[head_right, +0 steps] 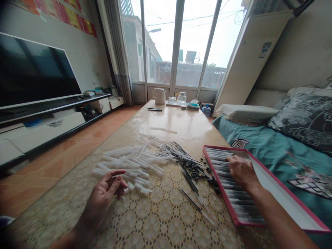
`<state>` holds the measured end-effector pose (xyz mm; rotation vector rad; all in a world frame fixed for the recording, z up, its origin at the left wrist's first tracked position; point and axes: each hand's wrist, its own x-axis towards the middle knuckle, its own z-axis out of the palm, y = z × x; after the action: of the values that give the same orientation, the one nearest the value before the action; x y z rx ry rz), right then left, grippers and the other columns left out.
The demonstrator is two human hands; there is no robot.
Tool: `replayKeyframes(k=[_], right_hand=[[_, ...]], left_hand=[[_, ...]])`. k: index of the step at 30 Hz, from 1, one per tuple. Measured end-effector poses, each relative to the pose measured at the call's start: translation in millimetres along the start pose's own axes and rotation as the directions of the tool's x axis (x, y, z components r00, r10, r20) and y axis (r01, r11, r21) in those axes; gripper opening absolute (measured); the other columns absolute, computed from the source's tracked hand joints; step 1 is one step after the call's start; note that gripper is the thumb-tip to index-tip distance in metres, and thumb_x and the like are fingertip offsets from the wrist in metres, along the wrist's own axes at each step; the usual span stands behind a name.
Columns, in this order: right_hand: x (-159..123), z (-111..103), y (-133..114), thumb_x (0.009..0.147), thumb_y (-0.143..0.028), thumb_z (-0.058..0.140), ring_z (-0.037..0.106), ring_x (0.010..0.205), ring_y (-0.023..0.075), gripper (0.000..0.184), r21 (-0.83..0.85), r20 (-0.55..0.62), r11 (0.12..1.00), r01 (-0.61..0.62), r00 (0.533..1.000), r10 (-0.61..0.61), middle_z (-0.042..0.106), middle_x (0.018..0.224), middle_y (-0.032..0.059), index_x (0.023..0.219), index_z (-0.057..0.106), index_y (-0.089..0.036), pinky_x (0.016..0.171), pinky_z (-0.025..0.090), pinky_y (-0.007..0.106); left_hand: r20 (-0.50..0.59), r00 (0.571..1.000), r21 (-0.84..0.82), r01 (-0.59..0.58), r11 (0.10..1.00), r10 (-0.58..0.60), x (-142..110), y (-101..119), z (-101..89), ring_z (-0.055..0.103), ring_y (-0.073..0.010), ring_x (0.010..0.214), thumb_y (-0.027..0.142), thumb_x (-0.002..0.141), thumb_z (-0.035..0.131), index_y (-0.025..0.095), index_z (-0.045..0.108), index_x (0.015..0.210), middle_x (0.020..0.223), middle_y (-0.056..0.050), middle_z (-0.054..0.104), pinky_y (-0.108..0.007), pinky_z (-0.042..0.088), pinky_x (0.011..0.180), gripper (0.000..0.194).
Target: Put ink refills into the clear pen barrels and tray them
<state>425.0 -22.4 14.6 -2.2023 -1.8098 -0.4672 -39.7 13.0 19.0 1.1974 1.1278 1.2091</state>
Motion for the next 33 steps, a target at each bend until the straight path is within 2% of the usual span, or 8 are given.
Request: replayKeyframes(k=[3, 8, 11, 13, 17, 23, 28, 33], right_hand=[[0.2, -3.4, -39.2, 0.085, -0.02, 0.044, 0.062, 0.089, 0.0237, 0.023, 0.086, -0.041, 0.996, 0.028, 0.999, -0.025, 0.067, 0.098, 0.0124, 0.093, 0.066, -0.017, 0.074, 0.045, 0.033], [-14.1, -10.7, -153.9, 0.085, -0.024, 0.048, 0.061, 0.073, 0.0172, 0.017, 0.512, 0.059, 0.849, 0.13, 0.981, -0.186, 0.065, 0.079, 0.0039, 0.084, 0.064, -0.019, 0.067, 0.046, 0.027], [-22.6, -9.9, -209.2, 0.083, -0.017, 0.048, 0.059, 0.07, 0.0141, 0.014, 0.546, 0.068, 0.818, 0.18, 0.964, -0.258, 0.061, 0.079, 0.0027, 0.08, 0.061, -0.018, 0.066, 0.045, 0.024], [-24.2, -8.1, -230.8, 0.082, -0.016, 0.05, 0.057, 0.071, 0.0146, 0.01, 0.529, 0.064, 0.827, 0.189, 0.963, -0.261, 0.06, 0.081, 0.0034, 0.079, 0.059, -0.018, 0.066, 0.043, 0.025], [-20.2, -3.6, -245.8, 0.08, -0.018, 0.054, 0.056, 0.076, 0.0177, 0.003, 0.471, 0.056, 0.867, 0.164, 0.975, -0.214, 0.058, 0.083, 0.0056, 0.08, 0.057, -0.018, 0.067, 0.041, 0.026], [-21.2, -2.5, -230.7, 0.078, -0.018, 0.052, 0.056, 0.068, 0.0156, 0.004, 0.464, 0.066, 0.875, 0.138, 0.98, -0.19, 0.057, 0.077, 0.0031, 0.074, 0.053, -0.019, 0.061, 0.04, 0.024], [-40.1, -26.2, -223.6, 0.082, -0.026, 0.05, 0.051, 0.056, 0.013, 0.014, 0.643, 0.164, 0.765, -0.032, 0.982, -0.096, 0.053, 0.063, -0.0016, 0.07, 0.051, -0.019, 0.052, 0.037, 0.023], [-63.9, -46.5, -249.7, 0.083, -0.022, 0.051, 0.051, 0.062, 0.0119, 0.011, 0.784, 0.17, 0.621, 0.004, 0.96, -0.221, 0.054, 0.068, -0.0015, 0.073, 0.052, -0.018, 0.056, 0.039, 0.022]], left_hand=[[-0.01, 1.0, 0.01, 0.004, 1.0, -0.004, -0.9, -2.6, 1.0, 0.053, -0.0118, 0.048, 0.041, 0.074, 0.065, 0.017, 0.057, 0.095, 0.059, 0.002, 0.063, -0.02, 0.04, 0.042, 0.032], [0.098, 0.995, 0.116, 0.003, 0.993, -0.014, -5.7, -9.8, 1.6, 0.051, -0.0109, 0.044, 0.039, 0.076, 0.063, 0.018, 0.058, 0.079, 0.053, 0.002, 0.06, -0.019, 0.038, 0.04, 0.022], [0.211, 0.977, 0.206, -0.025, 0.978, -0.02, -9.3, -12.5, 2.6, 0.052, -0.0118, 0.042, 0.038, 0.079, 0.06, 0.018, 0.058, 0.078, 0.049, 0.002, 0.059, -0.021, 0.041, 0.042, 0.021], [0.267, 0.963, 0.238, -0.049, 0.97, -0.017, -10.6, -13.5, 3.3, 0.052, -0.0122, 0.042, 0.038, 0.08, 0.058, 0.018, 0.058, 0.077, 0.05, 0.001, 0.06, -0.021, 0.041, 0.042, 0.02], [0.313, 0.95, 0.274, -0.093, 0.957, 0.003, -10.7, -14.0, 3.7, 0.053, -0.0129, 0.044, 0.038, 0.081, 0.057, 0.018, 0.06, 0.076, 0.051, 0.0, 0.06, -0.022, 0.04, 0.044, 0.021], [0.276, 0.961, 0.235, -0.061, 0.97, -0.007, -10.4, -12.5, 4.1, 0.054, -0.0122, 0.046, 0.039, 0.079, 0.06, 0.017, 0.061, 0.074, 0.054, 0.0, 0.061, -0.022, 0.042, 0.046, 0.022], [0.353, 0.923, -0.049, 0.183, 0.982, -0.155, -10.9, -7.8, 10.6, 0.062, -0.0159, 0.059, 0.039, 0.072, 0.069, 0.014, 0.064, 0.092, 0.07, -0.006, 0.069, -0.024, 0.048, 0.048, 0.032], [0.442, 0.86, -0.302, 0.41, 0.861, -0.255, -11.2, -12.5, 13.4, 0.064, -0.0115, 0.058, 0.03, 0.071, 0.074, 0.016, 0.061, 0.109, 0.078, -0.007, 0.072, -0.019, 0.047, 0.049, 0.042]])
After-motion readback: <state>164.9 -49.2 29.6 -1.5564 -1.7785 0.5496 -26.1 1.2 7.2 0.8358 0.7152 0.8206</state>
